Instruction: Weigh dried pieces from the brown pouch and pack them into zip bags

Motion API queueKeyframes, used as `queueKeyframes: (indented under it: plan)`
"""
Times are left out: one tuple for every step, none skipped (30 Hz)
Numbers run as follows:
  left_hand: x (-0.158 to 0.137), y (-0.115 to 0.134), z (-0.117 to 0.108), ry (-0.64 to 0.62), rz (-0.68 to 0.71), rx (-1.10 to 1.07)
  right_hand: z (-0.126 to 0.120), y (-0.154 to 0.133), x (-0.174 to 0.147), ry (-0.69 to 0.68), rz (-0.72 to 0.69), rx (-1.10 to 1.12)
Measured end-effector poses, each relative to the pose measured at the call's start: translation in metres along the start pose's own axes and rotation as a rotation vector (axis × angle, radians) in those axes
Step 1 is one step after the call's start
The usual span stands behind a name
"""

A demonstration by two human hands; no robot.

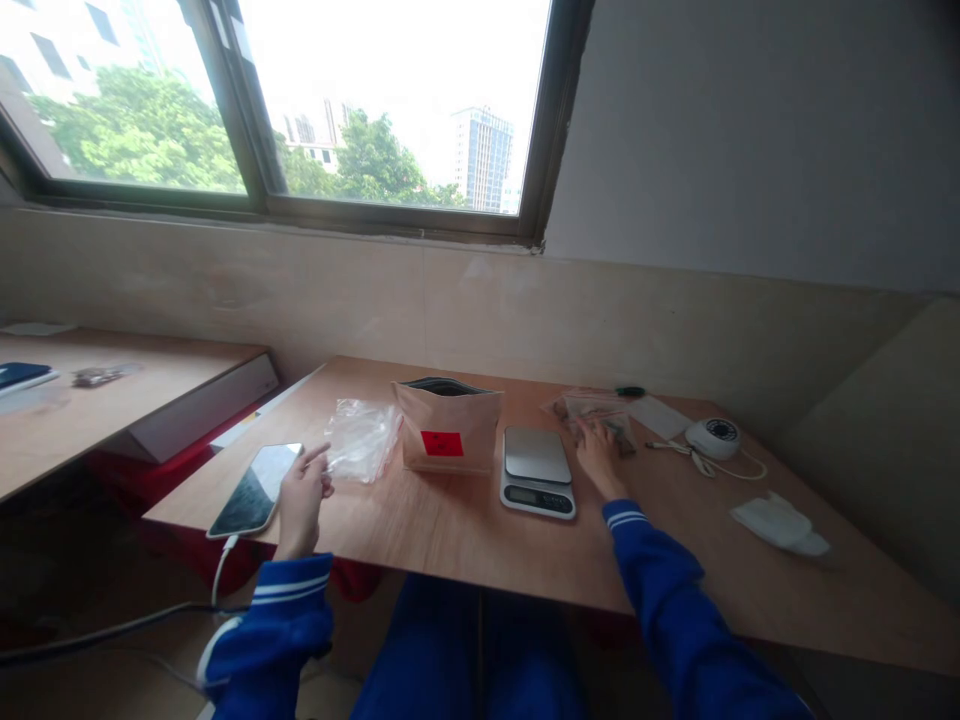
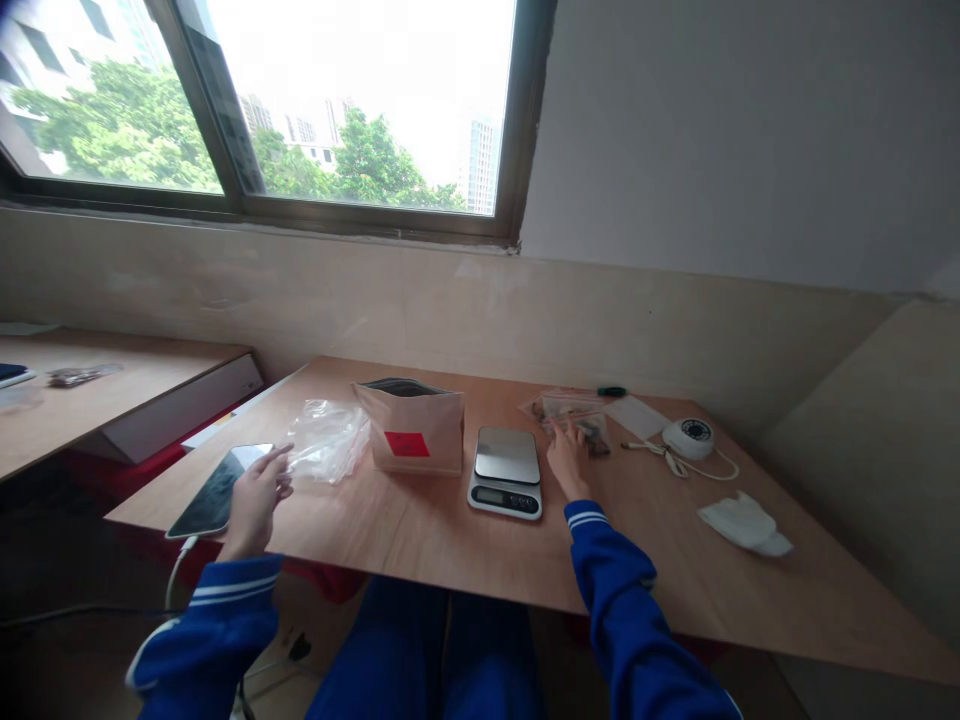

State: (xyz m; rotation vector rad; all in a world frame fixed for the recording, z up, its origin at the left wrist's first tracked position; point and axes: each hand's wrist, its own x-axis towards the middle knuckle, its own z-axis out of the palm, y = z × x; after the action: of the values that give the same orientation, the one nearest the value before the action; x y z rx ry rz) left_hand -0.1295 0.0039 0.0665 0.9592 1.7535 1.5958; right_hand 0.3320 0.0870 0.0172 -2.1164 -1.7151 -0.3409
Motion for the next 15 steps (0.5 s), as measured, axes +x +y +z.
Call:
queueKeyframes:
  plan:
    - [0.009, 0.002, 0.006, 0.013, 0.005, 0.168, -0.001, -0.002, 0.005, -0.023, 0.039, -0.031]
    - [0.015, 0.003, 0.012, 0.032, 0.002, 0.238, -0.001, -0.003, 0.009, -0.042, 0.082, -0.043]
    - [0.020, 0.004, 0.017, 0.059, -0.002, 0.297, -0.002, -0.004, 0.012, -0.055, 0.118, -0.050]
    - [0.022, 0.003, 0.021, 0.091, -0.007, 0.340, -0.002, -0.005, 0.014, -0.057, 0.140, -0.066]
    - [0.022, 0.003, 0.024, 0.127, -0.004, 0.372, -0.002, -0.006, 0.015, -0.050, 0.150, -0.085]
    - [0.020, 0.002, 0.027, 0.162, 0.012, 0.422, -0.002, -0.006, 0.014, -0.039, 0.150, -0.106]
    - [0.017, 0.000, 0.030, 0.189, 0.040, 0.482, -0.001, -0.005, 0.013, -0.028, 0.149, -0.128]
    - [0.013, -0.001, 0.033, 0.203, 0.078, 0.546, 0.000, -0.005, 0.011, -0.017, 0.144, -0.147]
    - [0.009, -0.003, 0.035, 0.201, 0.119, 0.605, 0.000, -0.004, 0.009, -0.011, 0.135, -0.158]
    - [0.006, -0.004, 0.037, 0.190, 0.155, 0.655, 0.000, -0.002, 0.007, -0.009, 0.131, -0.155]
    - [0.005, -0.006, 0.039, 0.174, 0.178, 0.690, 0.000, -0.001, 0.005, -0.010, 0.137, -0.144]
    - [0.005, -0.007, 0.040, 0.159, 0.184, 0.707, -0.001, 0.001, 0.004, -0.012, 0.150, -0.132]
    - [0.007, -0.008, 0.042, 0.148, 0.181, 0.717, -0.003, 0.003, 0.002, -0.013, 0.169, -0.116]
    - [0.011, -0.009, 0.043, 0.144, 0.173, 0.724, -0.006, 0.005, 0.002, -0.009, 0.193, -0.095]
    - [0.015, -0.010, 0.044, 0.142, 0.165, 0.728, -0.010, 0.007, 0.001, 0.002, 0.215, -0.072]
